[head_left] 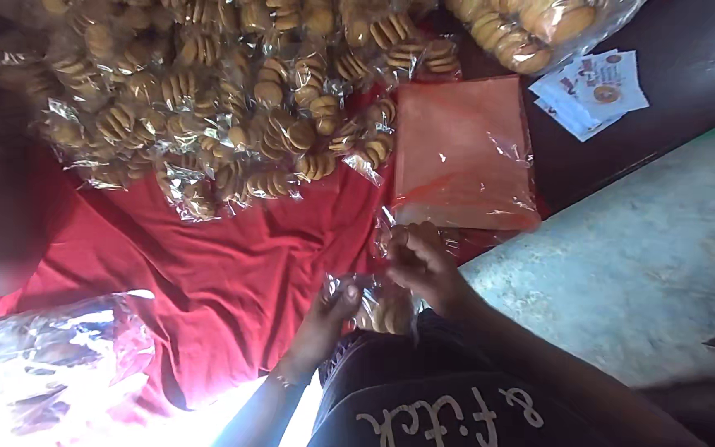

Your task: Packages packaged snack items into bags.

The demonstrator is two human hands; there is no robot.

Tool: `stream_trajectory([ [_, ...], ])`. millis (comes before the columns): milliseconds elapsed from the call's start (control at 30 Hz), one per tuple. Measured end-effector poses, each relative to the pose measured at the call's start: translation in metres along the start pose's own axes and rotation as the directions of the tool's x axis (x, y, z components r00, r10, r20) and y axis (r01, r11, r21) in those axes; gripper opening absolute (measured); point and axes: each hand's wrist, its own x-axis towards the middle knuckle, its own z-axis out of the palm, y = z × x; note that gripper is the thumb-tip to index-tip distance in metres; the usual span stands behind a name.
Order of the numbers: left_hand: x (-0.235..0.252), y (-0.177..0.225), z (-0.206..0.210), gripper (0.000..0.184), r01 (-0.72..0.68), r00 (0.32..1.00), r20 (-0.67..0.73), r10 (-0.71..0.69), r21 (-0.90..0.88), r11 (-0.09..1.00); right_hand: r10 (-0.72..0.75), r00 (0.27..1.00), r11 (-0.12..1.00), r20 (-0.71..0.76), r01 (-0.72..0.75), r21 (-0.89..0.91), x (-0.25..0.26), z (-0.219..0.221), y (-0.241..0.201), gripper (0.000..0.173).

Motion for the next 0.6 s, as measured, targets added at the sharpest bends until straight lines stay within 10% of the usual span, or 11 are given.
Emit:
stream_trajectory([
  [133, -0.009, -0.015, 0.008, 0.015, 0.05, 0.988, 0.145, -0.046, -0.018, 0.999, -0.331, 0.941, 0.85, 0.074, 0.331, -0.409, -0.031, 0.004, 0.007, 0.029],
  [267, 0.013, -0.028, 0.021, 0.012, -0.163, 0.982, 0.11, 0.152, 0.095, 0.982, 0.071, 0.994, 0.992, 0.078, -0.062, -0.112, -0.049, -0.008, 0.002, 0.085],
  [367, 0.058, -0.019, 0.018, 0.047, -0.299, 0.954, 0.137, 0.268, 0.32, 0.899, 0.21, 0.975, 0.968, -0.079, -0.218, -0.122, -0.058, -0.016, -0.005, 0.054],
  [500, 0.144, -0.012, -0.002, 0.039, -0.086, 0.991, 0.027, 0.128, 0.873, 0.479, 0.007, 0.977, 0.88, -0.215, -0.108, -0.463, -0.058, -0.046, 0.03, 0.043],
  [600, 0.163, -0.02, 0.002, 0.024, -0.103, 0.992, 0.124, -0.003, 0.838, 0.536, -0.265, 0.955, 0.676, -0.131, 0.087, -0.732, -0.047, -0.06, 0.066, 0.032],
])
